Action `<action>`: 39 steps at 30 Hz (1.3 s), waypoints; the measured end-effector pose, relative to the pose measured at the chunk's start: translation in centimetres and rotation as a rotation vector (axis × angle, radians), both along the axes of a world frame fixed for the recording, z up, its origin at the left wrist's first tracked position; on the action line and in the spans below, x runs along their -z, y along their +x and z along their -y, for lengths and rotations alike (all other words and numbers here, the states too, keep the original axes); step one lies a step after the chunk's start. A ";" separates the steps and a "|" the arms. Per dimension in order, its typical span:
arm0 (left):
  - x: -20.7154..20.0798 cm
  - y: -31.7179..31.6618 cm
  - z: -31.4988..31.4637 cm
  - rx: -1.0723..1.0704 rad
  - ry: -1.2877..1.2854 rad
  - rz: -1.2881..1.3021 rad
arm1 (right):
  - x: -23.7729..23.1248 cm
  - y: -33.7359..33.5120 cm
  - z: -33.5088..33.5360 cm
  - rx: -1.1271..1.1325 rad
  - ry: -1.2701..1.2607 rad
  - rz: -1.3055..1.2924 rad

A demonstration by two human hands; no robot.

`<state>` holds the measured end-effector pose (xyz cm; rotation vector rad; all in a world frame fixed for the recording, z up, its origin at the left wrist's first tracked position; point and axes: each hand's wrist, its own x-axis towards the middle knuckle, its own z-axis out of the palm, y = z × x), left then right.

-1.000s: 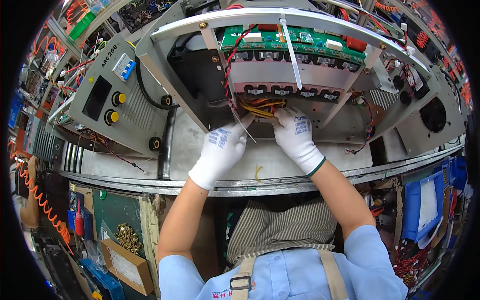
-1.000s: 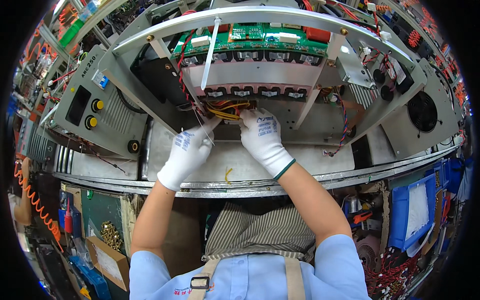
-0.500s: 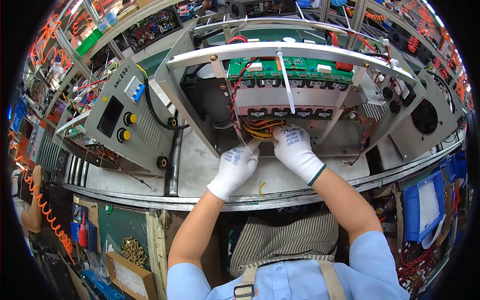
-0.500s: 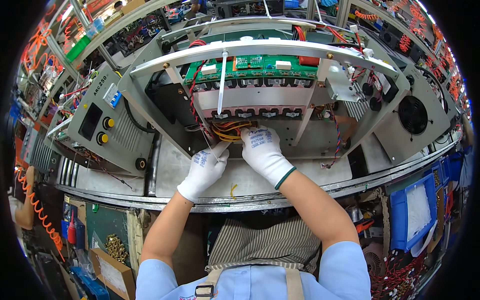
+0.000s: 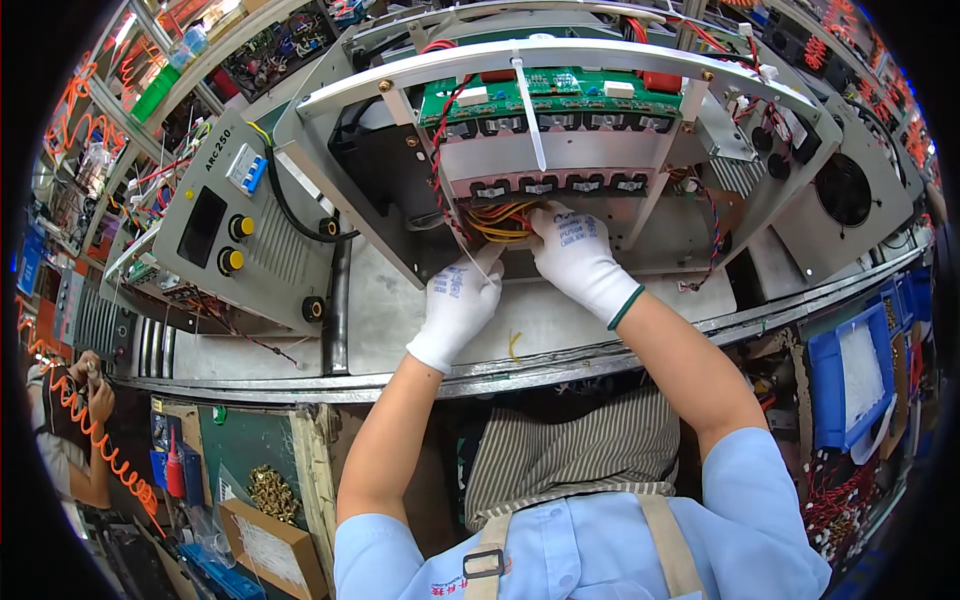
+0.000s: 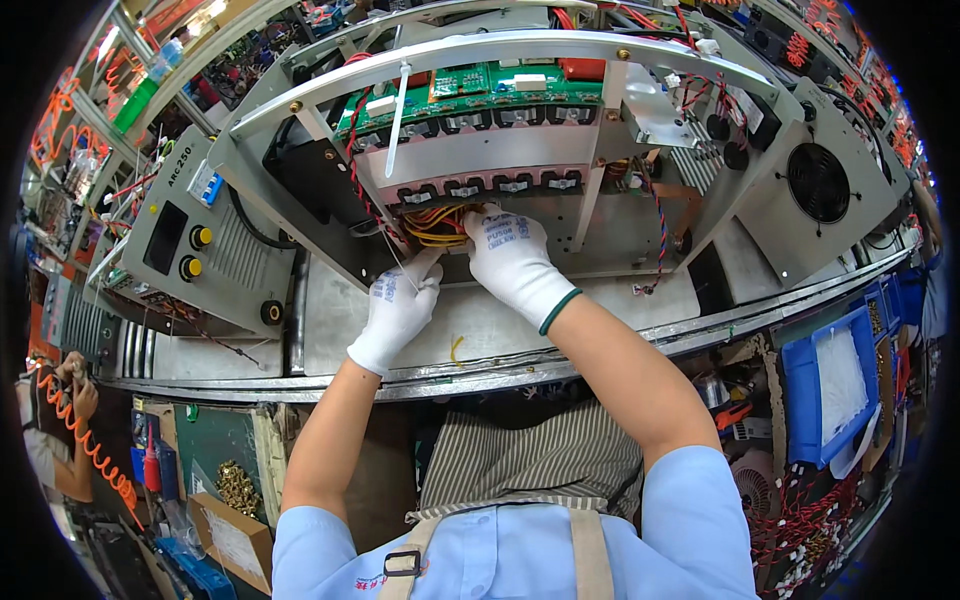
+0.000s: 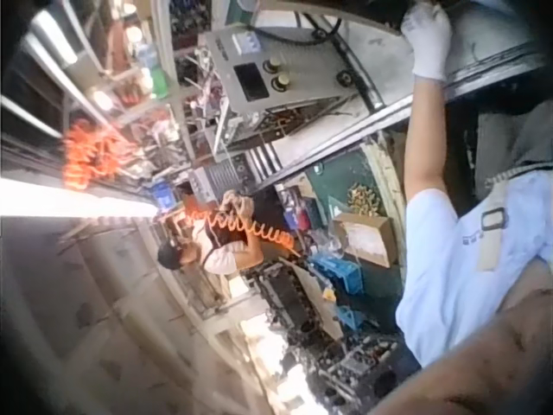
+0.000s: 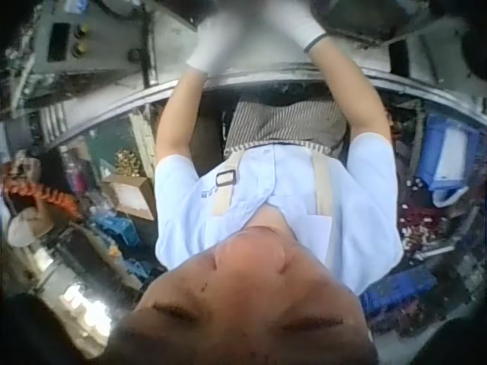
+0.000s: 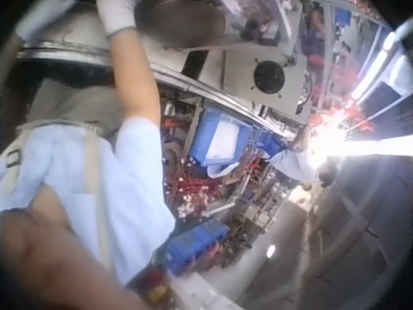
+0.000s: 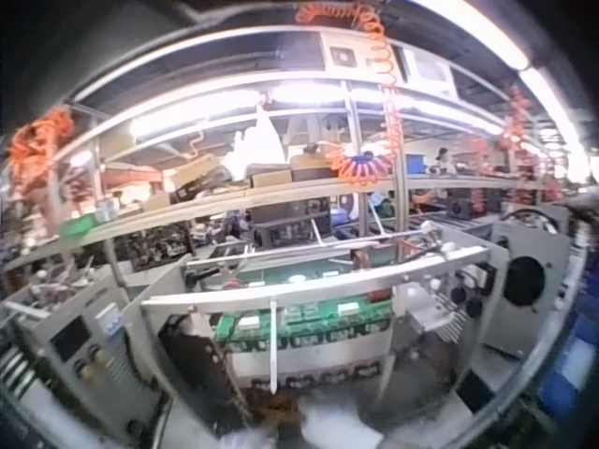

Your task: The person assembles an electronic device by inserting wires into a circuit board and securing them with zip ties. They then attach a fan to the device's casing using a screwdriver. The task involves handling wires, zip ties, a circuit board, a fan, and a screwdriver.

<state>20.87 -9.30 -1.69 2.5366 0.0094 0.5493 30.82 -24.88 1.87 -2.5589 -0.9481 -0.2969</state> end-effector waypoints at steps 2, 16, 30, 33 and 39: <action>-0.3 -0.1 0.0 -0.009 0.014 -0.025 | -1.8 0.6 -0.7 0.026 -0.154 -0.094; -1.6 0.5 1.5 0.073 0.394 -0.225 | -3.2 1.2 0.1 -0.144 -0.361 -0.254; -2.8 -1.0 3.4 -0.191 0.003 0.185 | 1.6 1.2 -0.2 -0.141 0.614 -0.483; -1.6 1.5 5.0 -0.237 0.119 0.162 | -1.4 0.4 0.3 0.040 0.762 -0.890; -1.4 3.6 5.6 -0.294 0.179 -0.098 | 0.1 2.1 1.7 -0.044 0.949 -1.166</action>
